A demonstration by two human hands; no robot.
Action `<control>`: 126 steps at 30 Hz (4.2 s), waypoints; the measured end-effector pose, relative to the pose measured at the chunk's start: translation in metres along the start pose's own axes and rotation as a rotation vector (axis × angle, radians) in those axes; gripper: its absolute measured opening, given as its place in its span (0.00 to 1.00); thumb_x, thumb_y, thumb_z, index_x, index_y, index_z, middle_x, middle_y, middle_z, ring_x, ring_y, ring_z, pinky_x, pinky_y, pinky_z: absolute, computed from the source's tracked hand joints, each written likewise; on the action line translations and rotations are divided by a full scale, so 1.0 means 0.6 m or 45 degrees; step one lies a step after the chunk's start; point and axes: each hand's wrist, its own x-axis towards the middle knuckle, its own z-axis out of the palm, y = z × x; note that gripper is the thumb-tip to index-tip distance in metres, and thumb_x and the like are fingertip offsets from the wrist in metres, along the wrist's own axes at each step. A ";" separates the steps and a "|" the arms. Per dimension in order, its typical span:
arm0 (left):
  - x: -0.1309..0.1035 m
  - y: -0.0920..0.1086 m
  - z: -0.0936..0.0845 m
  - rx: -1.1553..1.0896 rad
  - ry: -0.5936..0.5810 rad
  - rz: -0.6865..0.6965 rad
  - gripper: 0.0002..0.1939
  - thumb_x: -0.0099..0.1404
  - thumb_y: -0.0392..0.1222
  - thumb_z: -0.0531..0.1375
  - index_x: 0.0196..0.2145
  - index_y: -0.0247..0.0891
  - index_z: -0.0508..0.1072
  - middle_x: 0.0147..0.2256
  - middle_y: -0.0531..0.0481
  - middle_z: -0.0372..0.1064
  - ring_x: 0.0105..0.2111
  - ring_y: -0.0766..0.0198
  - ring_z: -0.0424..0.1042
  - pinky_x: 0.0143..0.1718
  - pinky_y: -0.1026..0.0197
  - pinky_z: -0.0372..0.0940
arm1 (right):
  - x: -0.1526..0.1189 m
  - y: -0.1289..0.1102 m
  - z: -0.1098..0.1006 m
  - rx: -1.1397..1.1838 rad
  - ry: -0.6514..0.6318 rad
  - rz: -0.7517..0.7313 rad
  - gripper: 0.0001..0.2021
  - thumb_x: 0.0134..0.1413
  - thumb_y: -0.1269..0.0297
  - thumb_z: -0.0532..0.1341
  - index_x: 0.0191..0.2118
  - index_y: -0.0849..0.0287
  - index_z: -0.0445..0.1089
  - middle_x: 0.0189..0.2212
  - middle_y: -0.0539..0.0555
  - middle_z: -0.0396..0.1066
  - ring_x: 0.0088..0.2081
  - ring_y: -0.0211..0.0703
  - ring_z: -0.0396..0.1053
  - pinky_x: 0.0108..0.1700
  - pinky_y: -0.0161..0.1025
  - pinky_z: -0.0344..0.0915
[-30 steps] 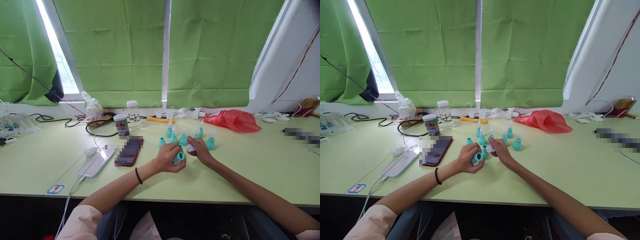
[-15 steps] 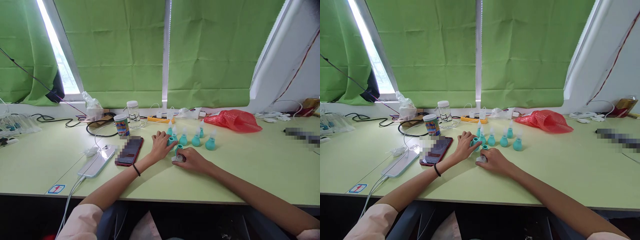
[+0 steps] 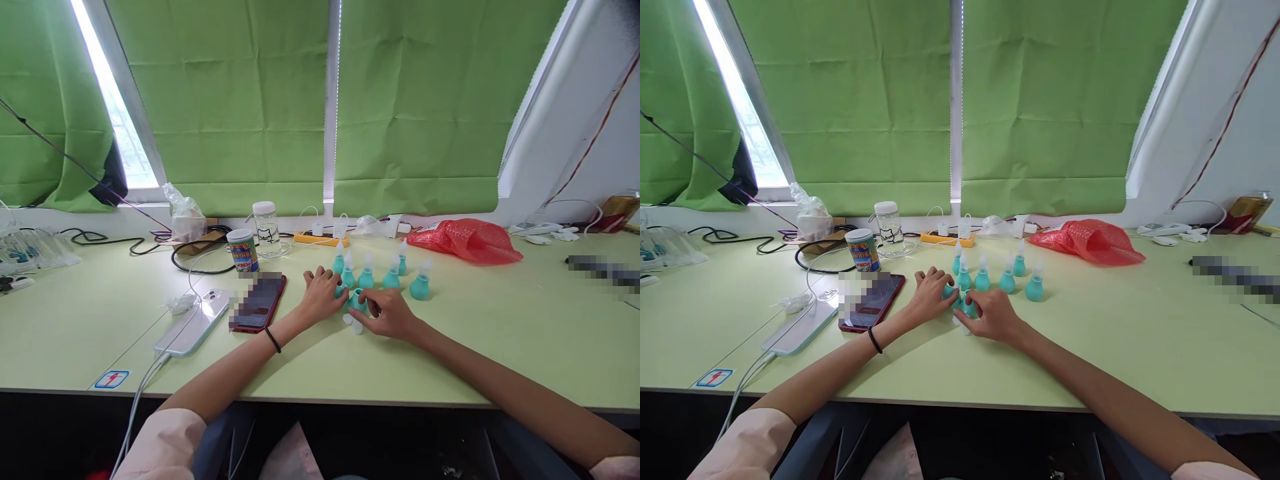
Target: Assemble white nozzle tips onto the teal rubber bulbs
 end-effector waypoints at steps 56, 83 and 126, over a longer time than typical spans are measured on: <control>0.003 0.018 -0.026 -0.600 0.206 -0.023 0.14 0.63 0.45 0.42 0.28 0.37 0.61 0.32 0.50 0.60 0.35 0.64 0.55 0.36 0.61 0.53 | 0.003 0.026 0.003 0.079 0.368 -0.648 0.10 0.40 0.78 0.56 0.30 0.57 0.64 0.34 0.55 0.64 0.36 0.41 0.64 0.33 0.38 0.65; 0.026 -0.014 -0.008 -1.499 0.206 -0.493 0.25 0.56 0.58 0.44 0.13 0.35 0.54 0.12 0.56 0.50 0.13 0.74 0.51 0.16 0.68 0.47 | 0.000 0.002 0.007 0.201 0.479 -0.383 0.21 0.41 0.74 0.56 0.45 0.57 0.56 0.37 0.57 0.63 0.40 0.45 0.64 0.39 0.43 0.66; 0.010 0.007 -0.046 -0.886 0.102 0.089 0.09 0.51 0.43 0.55 0.27 0.34 0.68 0.20 0.52 0.63 0.20 0.71 0.60 0.22 0.68 0.56 | 0.016 -0.012 -0.021 1.188 0.075 0.264 0.11 0.53 0.58 0.48 0.35 0.60 0.61 0.22 0.50 0.66 0.21 0.36 0.64 0.25 0.36 0.65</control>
